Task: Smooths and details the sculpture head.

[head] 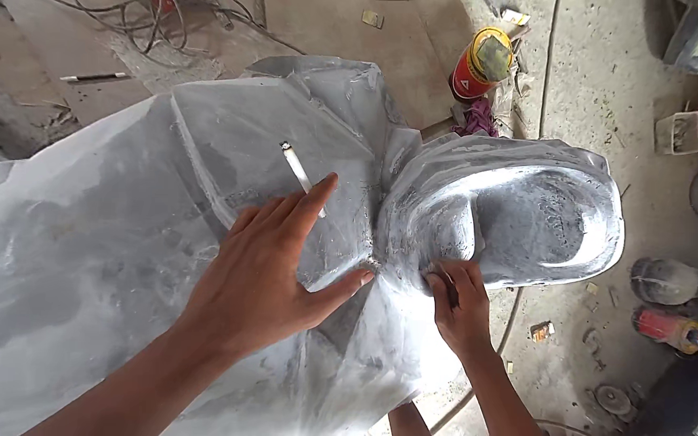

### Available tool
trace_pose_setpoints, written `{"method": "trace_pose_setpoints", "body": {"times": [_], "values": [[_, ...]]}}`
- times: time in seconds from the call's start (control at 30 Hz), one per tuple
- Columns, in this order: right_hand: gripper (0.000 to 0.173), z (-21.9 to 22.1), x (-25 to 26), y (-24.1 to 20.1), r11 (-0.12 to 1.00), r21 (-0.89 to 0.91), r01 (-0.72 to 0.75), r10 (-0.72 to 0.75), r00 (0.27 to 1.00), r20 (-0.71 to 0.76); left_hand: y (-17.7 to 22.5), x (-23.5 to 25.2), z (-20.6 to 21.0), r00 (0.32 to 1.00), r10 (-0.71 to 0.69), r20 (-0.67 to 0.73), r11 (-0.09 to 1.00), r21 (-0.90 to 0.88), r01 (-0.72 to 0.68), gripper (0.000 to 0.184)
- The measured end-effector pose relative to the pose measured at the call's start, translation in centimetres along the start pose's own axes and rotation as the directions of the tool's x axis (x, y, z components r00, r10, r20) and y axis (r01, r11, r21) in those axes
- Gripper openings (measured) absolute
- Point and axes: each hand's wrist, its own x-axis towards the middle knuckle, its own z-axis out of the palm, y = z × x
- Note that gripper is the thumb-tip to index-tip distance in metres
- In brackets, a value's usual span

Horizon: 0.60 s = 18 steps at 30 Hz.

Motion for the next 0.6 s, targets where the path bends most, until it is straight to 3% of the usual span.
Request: {"method": "trace_pose_setpoints", "body": {"times": [0.17,0.3,0.6], "values": [[0.034,-0.8,0.9,-0.4,0.997,-0.077,-0.025,0.033,0.994,0.103,-0.1,0.0,-0.1,1.0,0.006,-0.005,1.0,-0.009,-0.006,0.108],[0.032,-0.1,0.8,-0.1,0.991,-0.129,0.036,-0.038,0.999,-0.01,0.0,0.1,-0.1,1.0,-0.003,0.008,1.0,-0.011,0.003,0.108],[0.021,0.1,0.2,1.0,0.992,0.022,0.123,-0.12,0.989,-0.092,0.1,0.1,-0.2,0.999,0.03,0.021,0.999,0.025,-0.03,0.117]]}}
